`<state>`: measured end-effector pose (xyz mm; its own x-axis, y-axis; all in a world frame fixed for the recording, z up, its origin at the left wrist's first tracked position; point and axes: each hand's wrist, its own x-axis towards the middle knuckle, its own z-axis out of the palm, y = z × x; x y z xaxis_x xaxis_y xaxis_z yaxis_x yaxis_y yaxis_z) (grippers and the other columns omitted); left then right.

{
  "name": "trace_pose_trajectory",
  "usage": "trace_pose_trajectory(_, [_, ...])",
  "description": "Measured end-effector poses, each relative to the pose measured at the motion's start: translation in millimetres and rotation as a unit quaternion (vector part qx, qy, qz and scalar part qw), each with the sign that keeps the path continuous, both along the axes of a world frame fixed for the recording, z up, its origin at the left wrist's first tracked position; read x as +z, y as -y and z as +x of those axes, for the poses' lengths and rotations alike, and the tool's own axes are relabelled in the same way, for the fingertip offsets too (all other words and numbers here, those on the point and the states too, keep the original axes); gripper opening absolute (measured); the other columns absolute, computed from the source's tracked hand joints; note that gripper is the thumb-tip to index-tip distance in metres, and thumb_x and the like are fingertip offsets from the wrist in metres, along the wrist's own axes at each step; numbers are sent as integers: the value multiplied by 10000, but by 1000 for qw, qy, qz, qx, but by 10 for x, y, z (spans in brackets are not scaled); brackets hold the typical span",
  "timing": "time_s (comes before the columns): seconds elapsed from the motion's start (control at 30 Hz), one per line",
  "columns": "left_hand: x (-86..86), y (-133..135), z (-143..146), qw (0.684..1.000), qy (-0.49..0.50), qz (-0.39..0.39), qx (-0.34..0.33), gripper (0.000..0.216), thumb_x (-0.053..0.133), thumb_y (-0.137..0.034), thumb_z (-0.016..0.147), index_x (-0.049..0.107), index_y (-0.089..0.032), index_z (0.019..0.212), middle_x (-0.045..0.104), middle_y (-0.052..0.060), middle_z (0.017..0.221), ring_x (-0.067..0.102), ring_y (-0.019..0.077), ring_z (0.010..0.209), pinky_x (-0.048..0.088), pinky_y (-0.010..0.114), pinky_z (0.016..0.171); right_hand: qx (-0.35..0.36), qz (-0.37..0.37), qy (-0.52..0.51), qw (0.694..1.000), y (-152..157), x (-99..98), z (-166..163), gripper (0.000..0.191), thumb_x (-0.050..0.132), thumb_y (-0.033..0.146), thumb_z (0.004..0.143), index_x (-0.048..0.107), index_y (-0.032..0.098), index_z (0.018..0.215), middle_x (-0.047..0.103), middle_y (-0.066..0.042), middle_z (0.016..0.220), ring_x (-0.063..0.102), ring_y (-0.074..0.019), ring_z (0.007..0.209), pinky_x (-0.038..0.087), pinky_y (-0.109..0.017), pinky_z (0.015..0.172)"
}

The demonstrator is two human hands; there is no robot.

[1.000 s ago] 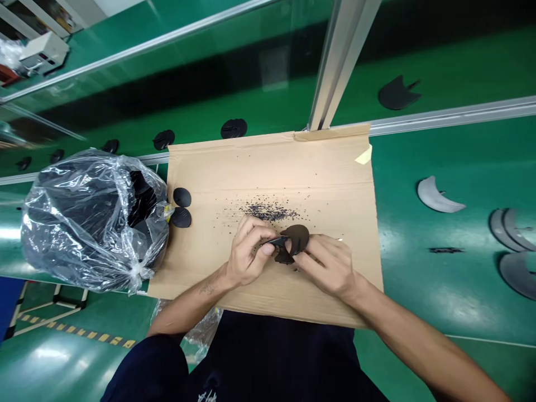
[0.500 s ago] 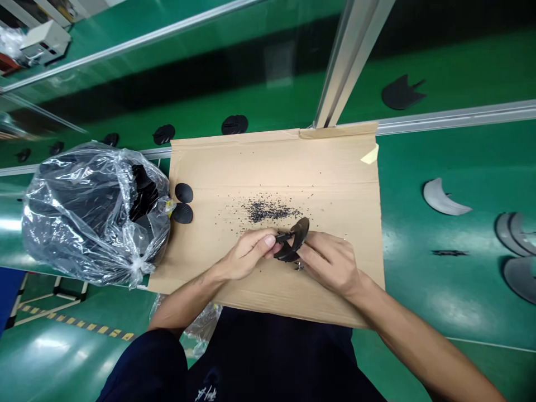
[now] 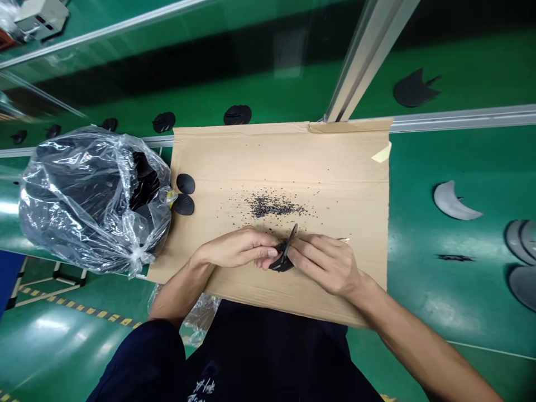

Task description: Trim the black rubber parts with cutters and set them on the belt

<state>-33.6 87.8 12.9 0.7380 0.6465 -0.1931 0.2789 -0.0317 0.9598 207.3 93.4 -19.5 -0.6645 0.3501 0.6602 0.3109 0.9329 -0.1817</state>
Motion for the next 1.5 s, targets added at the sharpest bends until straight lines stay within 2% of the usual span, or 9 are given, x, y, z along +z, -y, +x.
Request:
trace_pose_trajectory(0.23, [16,27,35,994,-75,77,9,366,443,-299,1049,563,-174,726,625,-18,638,577,94,578,460,211,640,-20,3,-1,1000,76,-41,-50,258,507,79,983,704,201,871,730,-30,746,615,-139,659,499,-279,598])
trace_pose_trajectory(0.43, [-39,38,68,984,-99,141,33,358,397,-307,1057,543,-185,753,604,-13,660,577,119,609,436,234,615,-45,-22,-11,999,59,-114,-59,209,542,88,977,703,212,932,757,-33,794,650,-132,669,499,-277,594])
trace_pose_trajectory(0.67, [-94,60,101,969,-58,228,81,406,333,-424,1076,537,-192,812,593,18,754,573,157,716,456,274,675,-44,-172,-97,979,48,-54,-72,190,597,139,961,687,192,1120,777,-77,900,738,-175,768,603,-283,662])
trace_pose_trajectory(0.97, [-224,113,184,903,-73,395,153,314,424,-394,1056,524,-189,841,593,26,759,528,159,680,421,276,633,-104,-319,-160,928,147,-8,-139,84,630,186,948,661,198,870,635,9,659,559,-111,525,455,-236,493])
trace_pose_trajectory(1.1, [-284,126,218,899,-58,395,182,334,392,-387,1067,522,-192,830,590,21,732,517,149,648,416,271,621,-109,-427,-171,881,154,30,-161,236,623,288,963,605,197,746,572,21,612,499,-101,508,399,-238,478])
trace_pose_trajectory(1.2, [-318,134,236,906,-21,368,207,396,367,-418,1071,488,-196,766,535,1,665,472,131,597,389,259,588,-97,-542,-183,814,146,71,-175,403,625,426,961,526,201,642,488,43,527,422,-88,462,346,-237,446])
trace_pose_trajectory(1.3, [-334,149,251,923,7,321,210,455,314,-440,1080,478,-192,736,516,-1,642,460,122,585,387,253,587,-72,-640,-199,739,133,111,-182,473,645,544,924,515,202,624,444,61,478,380,-77,423,305,-228,411])
trace_pose_trajectory(1.4, [-344,177,271,936,32,273,220,486,290,-437,1085,494,-183,724,541,2,638,488,112,585,406,241,598,-61,-691,-216,687,121,136,-184,493,689,584,877,525,198,618,473,56,478,399,-75,419,303,-218,400])
trace_pose_trajectory(1.5, [-355,206,295,940,49,236,240,492,317,-422,1084,509,-176,703,550,-6,615,494,97,561,406,224,581,-54,-715,-228,659,118,144,-187,500,713,587,856,522,199,606,478,54,471,404,-74,416,292,-215,392])
